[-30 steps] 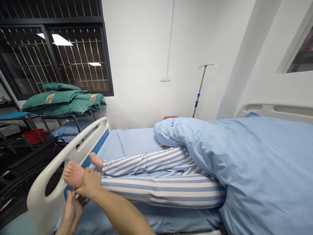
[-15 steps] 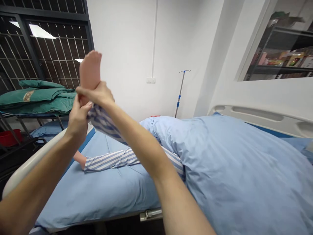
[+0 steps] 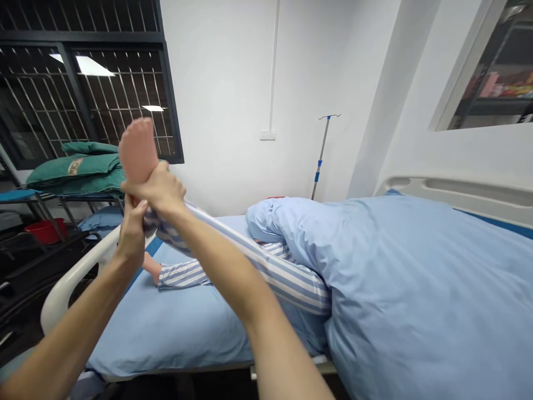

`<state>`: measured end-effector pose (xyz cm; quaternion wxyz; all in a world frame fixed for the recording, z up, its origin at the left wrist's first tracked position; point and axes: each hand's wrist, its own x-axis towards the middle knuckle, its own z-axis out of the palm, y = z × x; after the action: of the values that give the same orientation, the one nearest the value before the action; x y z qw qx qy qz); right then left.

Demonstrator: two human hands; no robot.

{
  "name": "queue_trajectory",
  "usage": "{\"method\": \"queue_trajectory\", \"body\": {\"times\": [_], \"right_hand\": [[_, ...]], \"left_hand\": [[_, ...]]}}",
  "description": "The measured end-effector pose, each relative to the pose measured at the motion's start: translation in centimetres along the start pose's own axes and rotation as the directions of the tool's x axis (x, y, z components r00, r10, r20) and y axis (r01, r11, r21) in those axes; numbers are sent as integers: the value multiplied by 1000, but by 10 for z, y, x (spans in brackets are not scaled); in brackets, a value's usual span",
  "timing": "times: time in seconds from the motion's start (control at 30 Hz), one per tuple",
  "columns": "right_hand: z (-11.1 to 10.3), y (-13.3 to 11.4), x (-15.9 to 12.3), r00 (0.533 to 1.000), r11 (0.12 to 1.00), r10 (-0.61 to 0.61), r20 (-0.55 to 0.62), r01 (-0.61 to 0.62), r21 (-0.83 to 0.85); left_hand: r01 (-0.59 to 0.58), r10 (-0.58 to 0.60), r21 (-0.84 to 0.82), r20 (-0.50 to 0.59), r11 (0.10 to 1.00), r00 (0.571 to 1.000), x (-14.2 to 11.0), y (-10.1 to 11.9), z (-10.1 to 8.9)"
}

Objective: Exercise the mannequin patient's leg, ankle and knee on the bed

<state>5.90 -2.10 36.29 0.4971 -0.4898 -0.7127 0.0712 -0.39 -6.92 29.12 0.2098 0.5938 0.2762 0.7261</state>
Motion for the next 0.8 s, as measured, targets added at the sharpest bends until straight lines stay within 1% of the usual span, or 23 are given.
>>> {"method": "queue_trajectory", "body": {"times": [0.03, 0.07, 0.1, 0.13, 0.2, 0.27, 0.33, 0.37, 0.4, 0.47, 0.5, 0.53, 0.6, 0.67, 0.73, 0.8], "right_hand": [[23, 1, -10, 999, 1000, 10, 37, -9, -21], [47, 3, -21, 997, 999, 12, 76, -9, -41], [71, 6, -32, 993, 998, 10, 116, -3, -57], [95, 10, -45, 987, 997, 9, 159, 2, -71], [140, 20, -72, 973, 995, 1, 230, 23, -100], [181, 34, -102, 955, 991, -11, 296, 51, -128], [217, 48, -133, 926, 986, -28, 377, 88, -142], [234, 56, -149, 905, 984, -29, 425, 100, -147], [248, 64, -165, 879, 983, -7, 478, 95, -160], [274, 78, -196, 853, 980, 29, 521, 77, -181], [285, 85, -211, 843, 980, 43, 536, 68, -186], [294, 91, -225, 832, 981, 45, 552, 68, -182], [308, 101, -248, 811, 981, 50, 584, 70, -182], [316, 108, -263, 798, 978, 63, 600, 70, -197], [317, 109, -267, 793, 976, 63, 606, 79, -204], [311, 105, -259, 801, 975, 45, 597, 95, -201]], "left_hand": [[72, -74, -49, -33, 996, 997, -9, -10, -14], [154, -161, -90, -76, 984, 984, -19, -21, -28], [238, -255, -128, -135, 963, 957, -29, -33, -42], [323, -353, -167, -193, 931, 916, -40, -45, -56], [467, -521, -240, -289, 851, 803, -65, -70, -84], [549, -630, -310, -334, 776, 701, -91, -95, -110], [606, -728, -403, -371, 686, 577, -119, -119, -133], [627, -771, -448, -388, 637, 505, -134, -131, -143], [636, -807, -496, -387, 590, 446, -149, -143, -152], [645, -866, -583, -394, 494, 308, -180, -167, -168], [644, -877, -602, -399, 472, 269, -196, -179, -175], [645, -881, -609, -400, 462, 253, -211, -190, -181], [653, -897, -622, -369, 432, 243, -239, -208, -191], [658, -920, -648, -325, 384, 217, -258, -219, -196], [644, -933, -679, -305, 353, 190, -264, -221, -197], [636, -935, -691, -310, 345, 170, -256, -213, -194]]}}
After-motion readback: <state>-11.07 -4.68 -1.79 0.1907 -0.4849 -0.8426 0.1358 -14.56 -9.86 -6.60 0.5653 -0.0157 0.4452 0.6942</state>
